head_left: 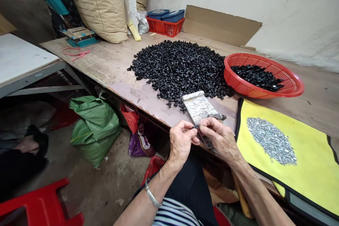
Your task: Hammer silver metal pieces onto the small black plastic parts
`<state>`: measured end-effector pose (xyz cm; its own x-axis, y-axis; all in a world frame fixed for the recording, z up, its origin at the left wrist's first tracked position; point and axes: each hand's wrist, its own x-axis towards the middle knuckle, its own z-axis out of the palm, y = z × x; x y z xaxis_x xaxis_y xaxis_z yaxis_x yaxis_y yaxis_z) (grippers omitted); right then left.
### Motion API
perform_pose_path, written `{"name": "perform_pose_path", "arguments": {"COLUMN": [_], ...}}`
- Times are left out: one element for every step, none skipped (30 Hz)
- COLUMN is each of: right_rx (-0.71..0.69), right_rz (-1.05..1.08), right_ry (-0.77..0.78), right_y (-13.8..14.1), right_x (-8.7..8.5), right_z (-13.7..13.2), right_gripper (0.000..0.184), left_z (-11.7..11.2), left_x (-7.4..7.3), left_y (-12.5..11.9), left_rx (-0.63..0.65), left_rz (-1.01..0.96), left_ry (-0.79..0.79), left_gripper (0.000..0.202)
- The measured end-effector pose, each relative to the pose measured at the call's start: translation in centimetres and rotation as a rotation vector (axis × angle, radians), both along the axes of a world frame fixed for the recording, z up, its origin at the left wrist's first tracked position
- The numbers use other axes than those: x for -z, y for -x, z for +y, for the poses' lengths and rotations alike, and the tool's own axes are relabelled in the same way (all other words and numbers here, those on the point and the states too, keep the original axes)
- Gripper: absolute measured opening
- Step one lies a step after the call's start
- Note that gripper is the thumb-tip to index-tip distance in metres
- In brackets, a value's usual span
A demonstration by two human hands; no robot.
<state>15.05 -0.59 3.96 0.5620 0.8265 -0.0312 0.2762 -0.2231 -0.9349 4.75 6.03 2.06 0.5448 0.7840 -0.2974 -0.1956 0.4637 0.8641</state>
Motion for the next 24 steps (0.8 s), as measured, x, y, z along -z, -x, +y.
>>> {"name": "perform_pose_path", "arguments": {"right_rx": [-0.005, -0.008, -0.011, -0.017, -0.024, -0.03, -0.033, -0.035, -0.037, -0.038, -0.043, -0.048, -0.052, -0.05, -0.042, -0.029, -0.012, 0.008, 0.027, 0.043, 0.055, 0.063, 0.068, 0.071], "right_rz": [0.001, -0.002, -0.008, -0.015, -0.028, -0.049, -0.076, -0.103, -0.128, -0.148, -0.157, -0.15, -0.129, -0.092, -0.039, 0.026, 0.095, 0.162, 0.221, 0.267, 0.296, 0.322, 0.348, 0.374], "right_ry": [0.005, 0.01, 0.015, 0.018, 0.017, 0.013, 0.008, 0.003, 0.0, -0.002, -0.001, 0.004, 0.013, 0.024, 0.036, 0.044, 0.048, 0.047, 0.044, 0.041, 0.039, 0.036, 0.03, 0.023], "right_y": [-0.05, -0.07, -0.09, -0.1, -0.12, -0.14, -0.17, -0.21, -0.26, -0.32, -0.4, -0.47, -0.55, -0.63, -0.7, -0.77, -0.83, -0.89, -0.92, -0.95, -0.95, -0.93, -0.88, -0.81], "right_x": [-0.1, -0.2, -0.28, -0.34, -0.38, -0.4, -0.41, -0.42, -0.43, -0.44, -0.45, -0.46, -0.46, -0.46, -0.46, -0.47, -0.49, -0.53, -0.59, -0.66, -0.75, -0.83, -0.92, -1.0], "right_z": [0.0, -0.01, -0.02, -0.02, -0.02, -0.01, 0.02, 0.05, 0.08, 0.11, 0.13, 0.15, 0.16, 0.17, 0.19, 0.21, 0.25, 0.3, 0.38, 0.46, 0.55, 0.62, 0.68, 0.7], "right_gripper": [0.014, 0.014, 0.013, 0.013, 0.013, 0.013, 0.012, 0.012, 0.011, 0.01, 0.009, 0.008, 0.007, 0.007, 0.007, 0.008, 0.009, 0.01, 0.011, 0.011, 0.011, 0.011, 0.011, 0.01], "left_z": [-0.02, -0.03, -0.05, -0.06, -0.06, -0.06, -0.06, -0.06, -0.05, -0.04, -0.04, -0.03, -0.02, -0.02, -0.01, -0.01, 0.0, 0.01, 0.02, 0.03, 0.05, 0.05, 0.05, 0.04], "left_x": [-0.09, -0.18, -0.24, -0.29, -0.33, -0.35, -0.35, -0.36, -0.36, -0.37, -0.38, -0.4, -0.42, -0.45, -0.48, -0.5, -0.52, -0.54, -0.55, -0.55, -0.56, -0.58, -0.62, -0.67], "left_y": [-0.04, -0.06, -0.08, -0.08, -0.07, -0.04, 0.01, 0.07, 0.13, 0.18, 0.23, 0.26, 0.27, 0.26, 0.23, 0.2, 0.16, 0.11, 0.08, 0.05, 0.04, 0.04, 0.04, 0.06], "left_rx": [0.003, 0.004, 0.006, 0.009, 0.012, 0.015, 0.02, 0.026, 0.033, 0.038, 0.044, 0.048, 0.05, 0.05, 0.049, 0.047, 0.046, 0.047, 0.048, 0.052, 0.055, 0.057, 0.058, 0.058], "left_rz": [0.005, 0.01, 0.016, 0.022, 0.028, 0.037, 0.047, 0.056, 0.063, 0.069, 0.073, 0.075, 0.075, 0.074, 0.072, 0.07, 0.068, 0.067, 0.067, 0.066, 0.061, 0.055, 0.047, 0.041], "left_ry": [-0.005, -0.009, -0.013, -0.016, -0.021, -0.028, -0.036, -0.046, -0.055, -0.063, -0.07, -0.076, -0.079, -0.081, -0.08, -0.079, -0.078, -0.079, -0.081, -0.084, -0.086, -0.089, -0.09, -0.09], "left_gripper": [0.01, 0.009, 0.009, 0.008, 0.008, 0.008, 0.007, 0.007, 0.006, 0.006, 0.005, 0.005, 0.004, 0.004, 0.004, 0.005, 0.005, 0.005, 0.004, 0.004, 0.004, 0.004, 0.004, 0.004]}}
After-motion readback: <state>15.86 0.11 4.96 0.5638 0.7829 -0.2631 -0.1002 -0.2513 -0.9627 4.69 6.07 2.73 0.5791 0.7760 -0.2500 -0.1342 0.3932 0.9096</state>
